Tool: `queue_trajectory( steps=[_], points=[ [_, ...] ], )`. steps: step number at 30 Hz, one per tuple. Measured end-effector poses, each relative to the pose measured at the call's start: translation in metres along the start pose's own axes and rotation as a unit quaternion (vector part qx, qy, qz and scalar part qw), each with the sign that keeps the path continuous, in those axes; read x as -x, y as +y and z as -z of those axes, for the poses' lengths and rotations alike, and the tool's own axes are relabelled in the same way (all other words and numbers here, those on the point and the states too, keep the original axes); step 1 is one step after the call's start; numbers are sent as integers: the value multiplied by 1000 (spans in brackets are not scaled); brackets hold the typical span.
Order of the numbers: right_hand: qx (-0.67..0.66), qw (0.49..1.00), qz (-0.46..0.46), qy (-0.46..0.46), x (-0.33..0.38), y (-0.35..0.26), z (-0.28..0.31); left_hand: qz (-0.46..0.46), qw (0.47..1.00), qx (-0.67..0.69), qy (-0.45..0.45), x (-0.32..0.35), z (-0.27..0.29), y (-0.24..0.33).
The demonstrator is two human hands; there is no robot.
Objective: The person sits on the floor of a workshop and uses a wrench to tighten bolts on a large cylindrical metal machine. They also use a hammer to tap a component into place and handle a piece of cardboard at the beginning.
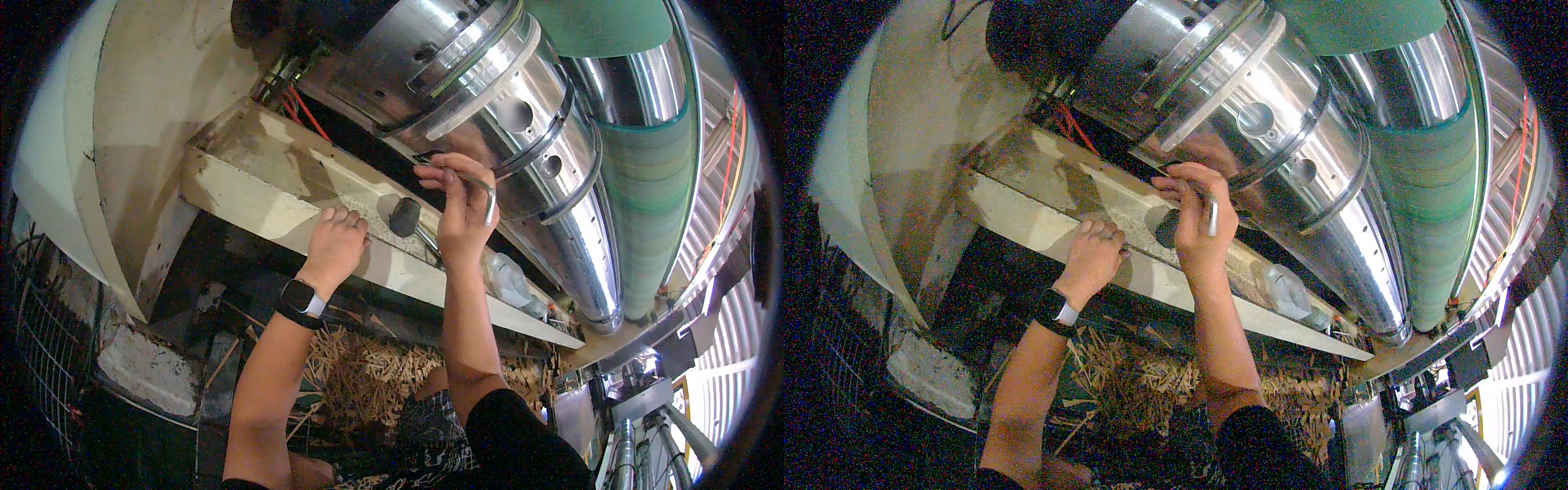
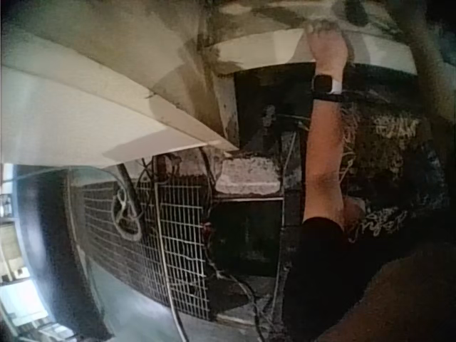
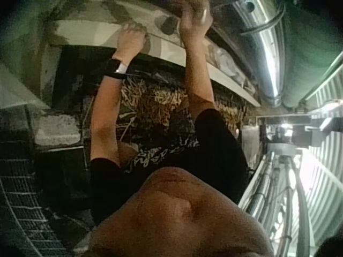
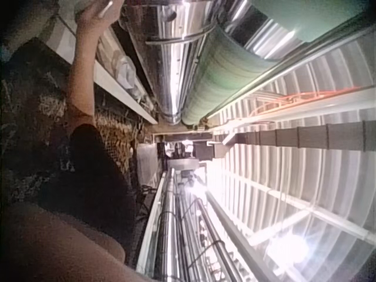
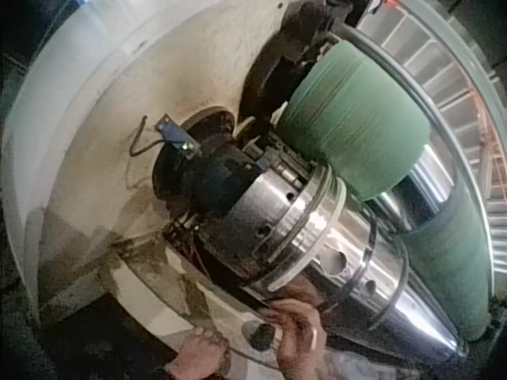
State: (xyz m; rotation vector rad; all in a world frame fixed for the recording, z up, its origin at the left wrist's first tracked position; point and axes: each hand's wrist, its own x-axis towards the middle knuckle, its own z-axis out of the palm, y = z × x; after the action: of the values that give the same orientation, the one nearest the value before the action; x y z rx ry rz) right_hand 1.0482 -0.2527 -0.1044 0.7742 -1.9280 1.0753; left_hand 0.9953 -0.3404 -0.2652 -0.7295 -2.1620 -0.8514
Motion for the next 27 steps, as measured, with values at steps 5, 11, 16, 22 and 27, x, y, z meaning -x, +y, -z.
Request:
queue_trajectory(
  steps=[5, 11, 16, 22, 27],
  points=[
    [161, 983, 68, 48, -8, 21, 8, -27, 997, -8, 67, -2, -3, 1],
    [42, 997, 28, -56, 1, 3, -4, -18, 998, -14, 64, 2, -3, -2],
    [24, 1000, 18, -2, 2, 3, -5, 7, 1000, 7, -21, -1, -2, 1],
    [151, 984, 70, 63, -11, 19, -1, -25, 999, -8, 35, -1, -1, 1],
    [89, 996, 20, 0, -2, 4, -7, 4, 1000, -4, -20, 0, -1, -4]
  ],
)
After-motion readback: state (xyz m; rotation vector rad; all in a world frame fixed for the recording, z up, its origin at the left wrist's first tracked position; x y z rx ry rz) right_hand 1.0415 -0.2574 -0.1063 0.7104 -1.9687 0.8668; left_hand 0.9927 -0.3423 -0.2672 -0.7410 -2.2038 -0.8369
